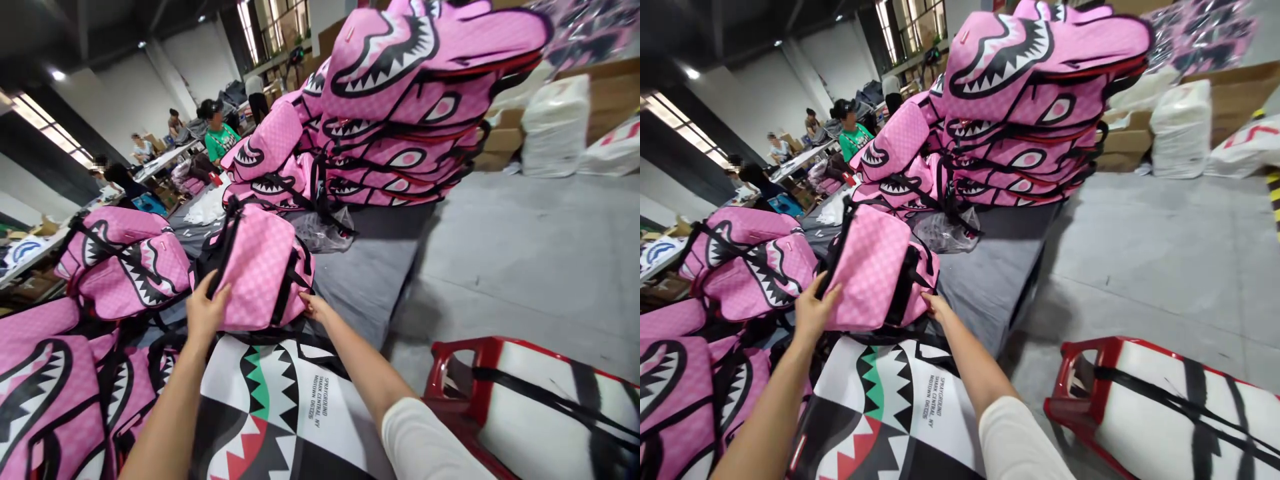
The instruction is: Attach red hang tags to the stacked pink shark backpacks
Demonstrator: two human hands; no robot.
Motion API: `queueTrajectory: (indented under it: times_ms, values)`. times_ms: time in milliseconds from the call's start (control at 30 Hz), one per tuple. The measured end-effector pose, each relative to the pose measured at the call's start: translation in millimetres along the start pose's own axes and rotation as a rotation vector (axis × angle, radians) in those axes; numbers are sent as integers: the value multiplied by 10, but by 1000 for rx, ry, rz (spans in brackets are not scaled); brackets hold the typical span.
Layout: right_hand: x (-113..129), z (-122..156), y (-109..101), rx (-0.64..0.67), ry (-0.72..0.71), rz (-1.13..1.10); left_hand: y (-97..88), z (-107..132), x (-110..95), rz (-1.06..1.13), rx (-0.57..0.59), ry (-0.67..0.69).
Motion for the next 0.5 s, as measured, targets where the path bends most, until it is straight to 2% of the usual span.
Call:
queueTrajectory:
  times_ms: [67, 167, 267, 333, 400, 500]
  values:
    - [-7, 96, 51, -5, 8, -40, -286, -167, 78, 72, -56, -36]
    - [65, 286, 86, -1, -49, -106, -635, -269, 266, 187, -119, -82]
    - [307, 532, 56, -24, -166, -140, -947, -261, 396, 322, -194, -118]
    - [621, 752, 11, -70, -280, -136, -1149, -229, 414, 409, -246, -143]
    - [1064, 1067, -14, -108, -407, -116, -1352, -182, 414, 488, -307, -193]
    - [1932, 1856, 10, -146, -677, -17, -1633, -78, 484, 624, -416, -313]
Point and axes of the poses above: each hand's wrist, its own z-axis away from the middle knuckle, its own y-axis out of the palm, x = y × z, the point moved 7 cm from there along -z, towards the middle knuckle, and after that the axes turned 4 degrees about z, right-handed, at the moved point
